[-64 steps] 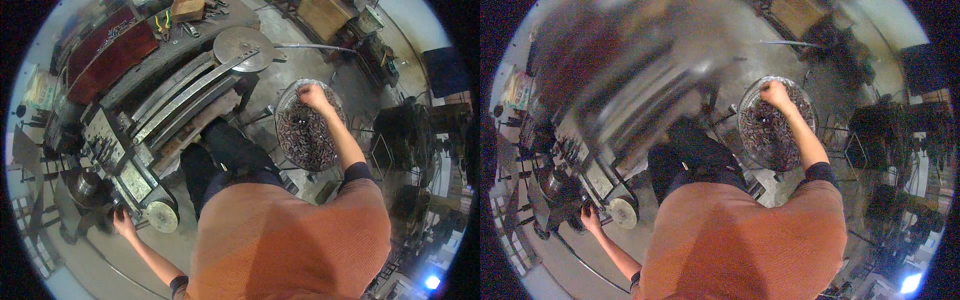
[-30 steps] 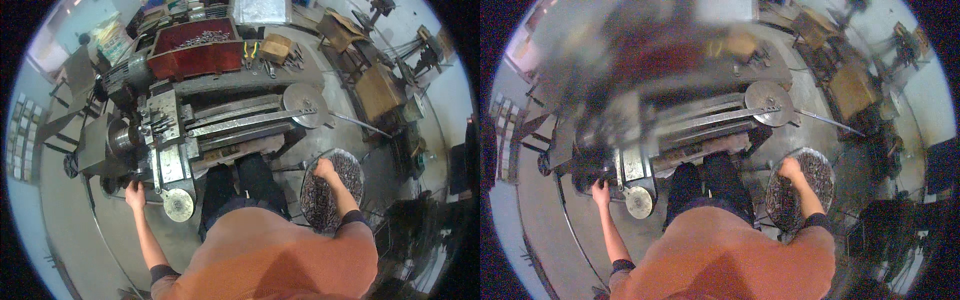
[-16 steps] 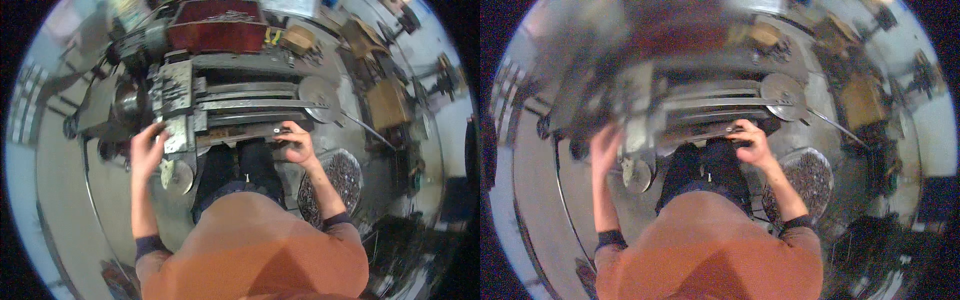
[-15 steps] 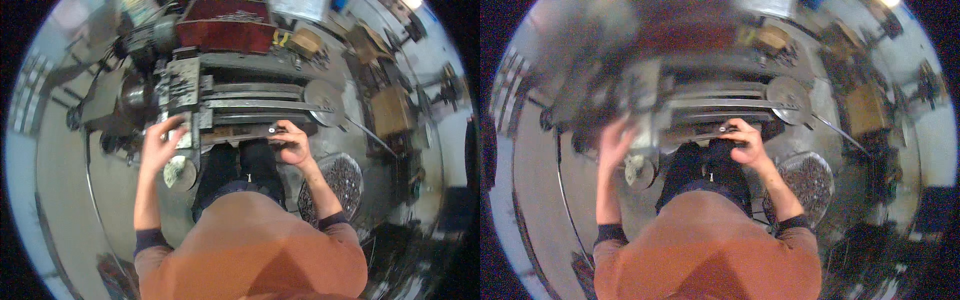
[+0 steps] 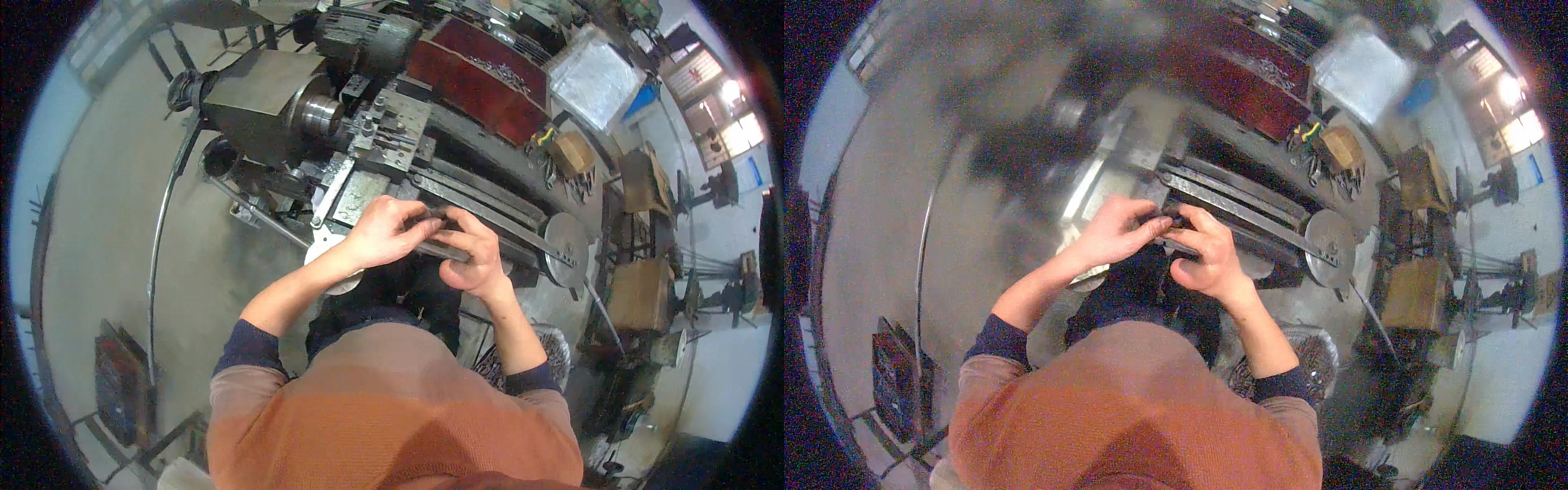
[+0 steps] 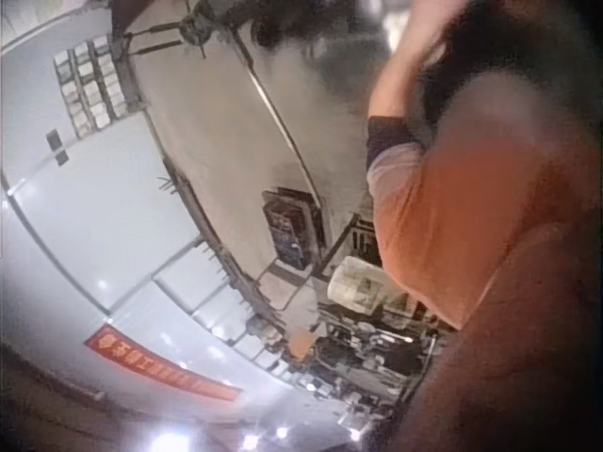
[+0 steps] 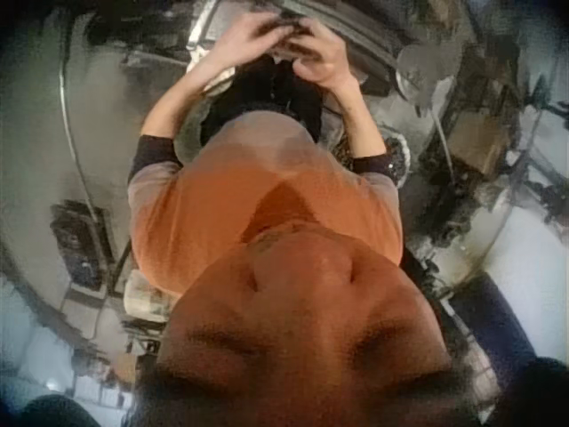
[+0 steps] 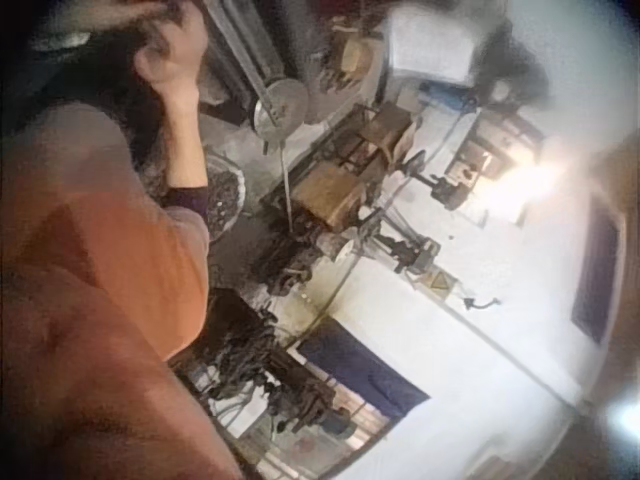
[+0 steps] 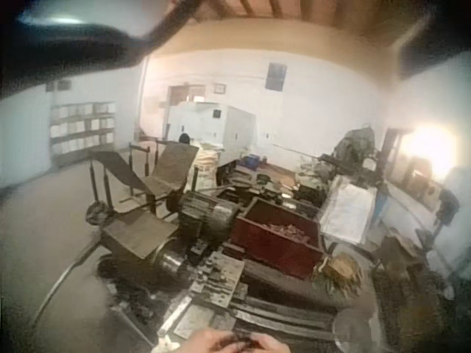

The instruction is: The person operates a metal turning machine, repeatedly loading small cylindrical metal pieces into the chuck, adjusting controls, and removing the finished pieces. The person places the processed pieces into a nearby container.

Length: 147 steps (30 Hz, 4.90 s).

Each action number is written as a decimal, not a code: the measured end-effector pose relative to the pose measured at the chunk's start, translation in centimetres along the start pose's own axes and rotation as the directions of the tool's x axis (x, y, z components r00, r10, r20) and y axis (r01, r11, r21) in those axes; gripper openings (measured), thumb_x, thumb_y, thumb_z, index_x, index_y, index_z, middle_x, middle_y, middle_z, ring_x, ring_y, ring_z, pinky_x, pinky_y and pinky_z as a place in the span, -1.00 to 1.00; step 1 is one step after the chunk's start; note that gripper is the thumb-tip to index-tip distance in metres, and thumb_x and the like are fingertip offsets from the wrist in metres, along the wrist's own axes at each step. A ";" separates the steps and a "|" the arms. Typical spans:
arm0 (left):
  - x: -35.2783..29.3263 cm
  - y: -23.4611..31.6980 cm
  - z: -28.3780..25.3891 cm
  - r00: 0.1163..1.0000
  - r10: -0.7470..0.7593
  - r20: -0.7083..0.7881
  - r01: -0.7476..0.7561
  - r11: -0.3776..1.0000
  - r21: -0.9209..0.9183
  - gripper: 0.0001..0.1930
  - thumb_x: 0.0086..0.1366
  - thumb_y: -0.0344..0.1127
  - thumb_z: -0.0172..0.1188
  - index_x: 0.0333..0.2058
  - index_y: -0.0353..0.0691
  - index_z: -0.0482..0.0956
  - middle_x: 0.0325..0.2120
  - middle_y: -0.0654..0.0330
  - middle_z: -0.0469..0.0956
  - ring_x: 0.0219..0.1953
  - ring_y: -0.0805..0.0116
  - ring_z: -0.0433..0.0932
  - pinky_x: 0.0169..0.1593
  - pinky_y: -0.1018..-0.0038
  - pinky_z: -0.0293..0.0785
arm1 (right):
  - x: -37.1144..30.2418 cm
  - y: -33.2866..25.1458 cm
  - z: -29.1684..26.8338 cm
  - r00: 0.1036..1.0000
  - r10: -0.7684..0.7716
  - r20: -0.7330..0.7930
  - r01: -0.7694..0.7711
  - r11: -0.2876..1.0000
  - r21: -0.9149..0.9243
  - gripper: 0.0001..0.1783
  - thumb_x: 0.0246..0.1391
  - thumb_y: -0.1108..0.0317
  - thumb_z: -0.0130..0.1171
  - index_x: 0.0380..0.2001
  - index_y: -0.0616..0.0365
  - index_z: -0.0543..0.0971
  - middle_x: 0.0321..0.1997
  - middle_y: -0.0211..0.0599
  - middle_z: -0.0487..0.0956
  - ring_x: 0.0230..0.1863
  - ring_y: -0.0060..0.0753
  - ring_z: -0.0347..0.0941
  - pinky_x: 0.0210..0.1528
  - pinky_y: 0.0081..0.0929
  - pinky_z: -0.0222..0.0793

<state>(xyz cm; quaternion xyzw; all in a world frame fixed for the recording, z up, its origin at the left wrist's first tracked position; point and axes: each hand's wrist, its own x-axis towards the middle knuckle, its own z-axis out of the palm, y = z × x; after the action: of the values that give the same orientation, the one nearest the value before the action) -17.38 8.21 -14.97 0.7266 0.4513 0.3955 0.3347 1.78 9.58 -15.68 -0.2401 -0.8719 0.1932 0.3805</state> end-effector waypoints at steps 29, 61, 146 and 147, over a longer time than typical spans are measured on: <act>-29.5 -11.7 -25.7 0.496 -0.475 -0.727 0.868 0.305 0.392 -0.63 0.09 -0.14 0.14 -0.19 -0.27 0.45 -0.48 -0.07 0.50 -0.36 -0.03 0.50 -0.29 0.20 0.38 | 23.6 7.0 11.7 0.714 0.327 0.619 0.034 0.867 -0.497 -0.61 -0.48 0.25 0.13 -0.41 0.03 0.64 -0.41 -0.09 0.57 -0.31 -0.14 0.51 -0.17 -0.38 0.40; -18.1 -41.4 -18.3 0.571 -0.570 -0.590 0.820 0.373 0.434 -0.57 -0.06 -0.18 0.18 -0.13 -0.06 0.49 -0.32 0.02 0.53 -0.22 0.02 0.51 -0.11 0.19 0.39 | 10.0 6.5 -1.1 0.984 0.165 0.066 -0.116 0.879 -0.463 -0.54 -0.50 0.47 0.12 -0.31 0.12 0.56 -0.04 -0.04 0.43 0.01 0.00 0.31 0.03 -0.28 0.25; -16.1 -31.6 -21.6 0.207 -0.542 -0.814 0.525 0.764 -0.375 -0.85 -0.06 -0.50 -0.07 -0.60 -0.52 0.40 -0.69 -0.04 0.44 -0.70 0.18 0.48 -0.64 0.34 0.41 | -42.2 15.1 -26.0 -0.026 0.778 -0.628 -0.746 -0.434 -0.506 -0.51 -0.28 0.01 0.15 -0.46 0.29 0.56 -0.34 0.08 0.54 -0.23 0.07 0.47 -0.18 -0.14 0.36; -16.7 -27.2 -19.8 0.132 -0.656 -0.743 0.265 0.745 -0.612 -0.85 -0.06 -0.50 -0.07 -0.59 -0.54 0.38 -0.67 -0.08 0.45 -0.70 0.15 0.48 -0.64 0.33 0.42 | -43.3 13.6 -25.6 -0.033 0.748 -0.662 -0.736 -0.466 -0.490 -0.51 -0.28 0.00 0.15 -0.47 0.29 0.56 -0.35 0.07 0.55 -0.24 0.08 0.48 -0.19 -0.13 0.36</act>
<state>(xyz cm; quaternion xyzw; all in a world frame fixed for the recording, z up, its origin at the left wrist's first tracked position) -50.07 5.45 -33.33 0.1054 0.6861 0.6817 0.2312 50.61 0.08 -31.18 -0.9266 -0.3701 -0.0309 -0.0598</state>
